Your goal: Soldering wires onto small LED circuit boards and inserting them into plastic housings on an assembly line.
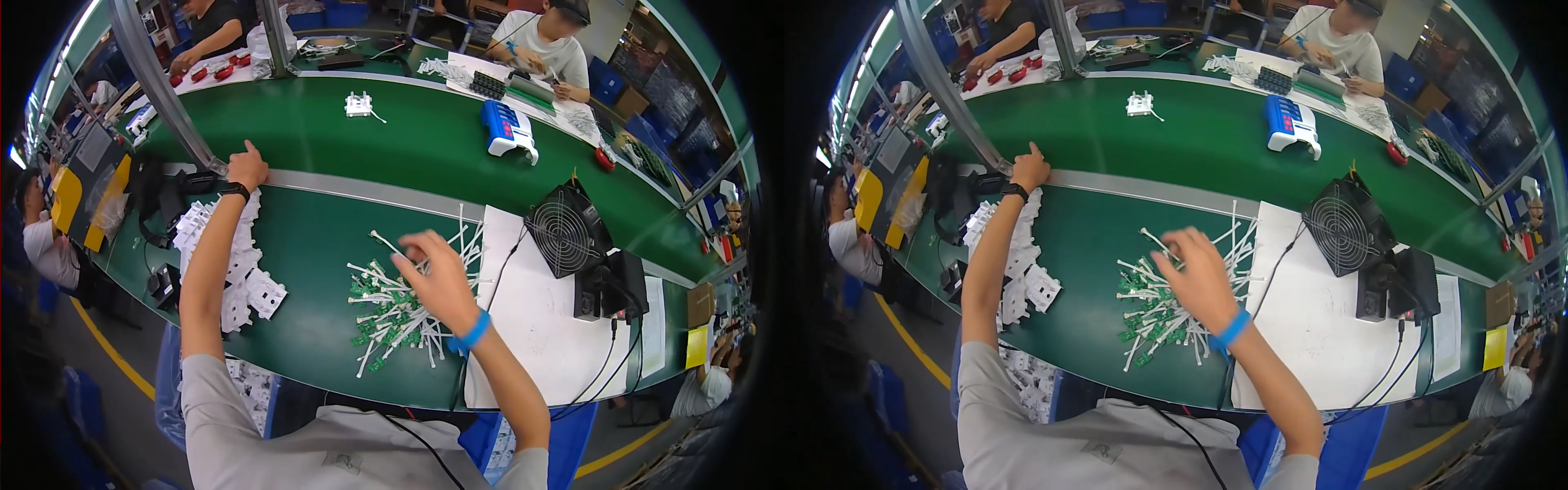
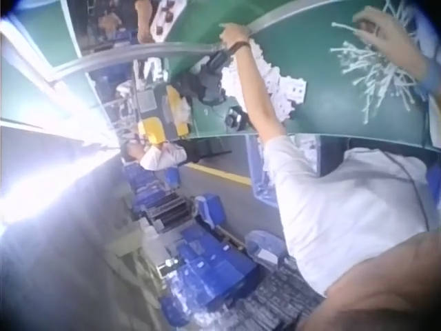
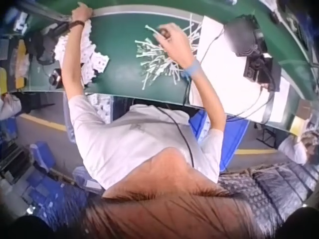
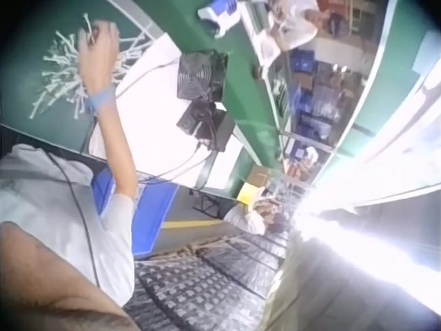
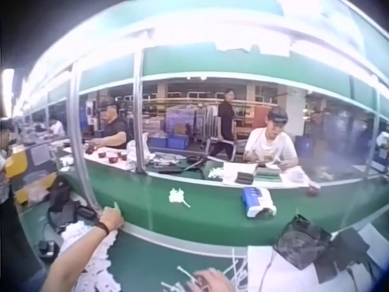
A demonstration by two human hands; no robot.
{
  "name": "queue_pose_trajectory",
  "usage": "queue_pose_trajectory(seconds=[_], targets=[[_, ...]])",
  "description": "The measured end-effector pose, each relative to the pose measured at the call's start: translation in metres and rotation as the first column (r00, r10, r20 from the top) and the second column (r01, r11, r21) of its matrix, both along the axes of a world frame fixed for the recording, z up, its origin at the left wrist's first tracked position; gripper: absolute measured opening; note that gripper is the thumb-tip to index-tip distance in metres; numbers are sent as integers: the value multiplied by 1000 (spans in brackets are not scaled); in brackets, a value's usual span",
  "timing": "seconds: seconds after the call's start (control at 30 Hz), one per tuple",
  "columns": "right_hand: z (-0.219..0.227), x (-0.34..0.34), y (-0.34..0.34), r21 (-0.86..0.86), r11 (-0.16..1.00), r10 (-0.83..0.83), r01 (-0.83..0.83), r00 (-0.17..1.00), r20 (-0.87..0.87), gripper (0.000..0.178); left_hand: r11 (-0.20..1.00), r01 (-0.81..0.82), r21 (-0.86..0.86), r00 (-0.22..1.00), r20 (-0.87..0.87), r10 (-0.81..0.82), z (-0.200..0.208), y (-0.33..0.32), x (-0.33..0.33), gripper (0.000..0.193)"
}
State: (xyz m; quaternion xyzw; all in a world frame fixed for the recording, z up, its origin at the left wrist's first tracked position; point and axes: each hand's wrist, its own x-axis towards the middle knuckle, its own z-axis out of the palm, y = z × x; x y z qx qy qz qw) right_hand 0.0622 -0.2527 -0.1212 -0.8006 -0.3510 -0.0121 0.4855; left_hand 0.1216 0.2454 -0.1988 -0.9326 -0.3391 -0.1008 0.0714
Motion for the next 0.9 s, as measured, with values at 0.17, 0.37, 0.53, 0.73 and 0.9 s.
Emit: queue_pose_trajectory(seconds=[0.17,0.37,0.53,0.73,0.9], targets=[[-49,28,73,-327,917,-127,228,944,303,25,952,72,-299,997,36,-64,30,2,-7,102],[-44,26,68,-33,997,-74,70,990,-120,19,938,328,-115,922,256,-291,31,-21,-29,95],[12,23,44,308,950,61,55,933,-354,26,871,401,-283,835,503,-221,63,-75,-15,87],[38,16,8,446,887,-157,120,987,46,16,372,634,-678,757,642,-120,99,-183,-8,51],[64,13,-16,572,799,-255,188,966,39,9,57,658,-751,752,659,-12,112,-266,-15,36]])
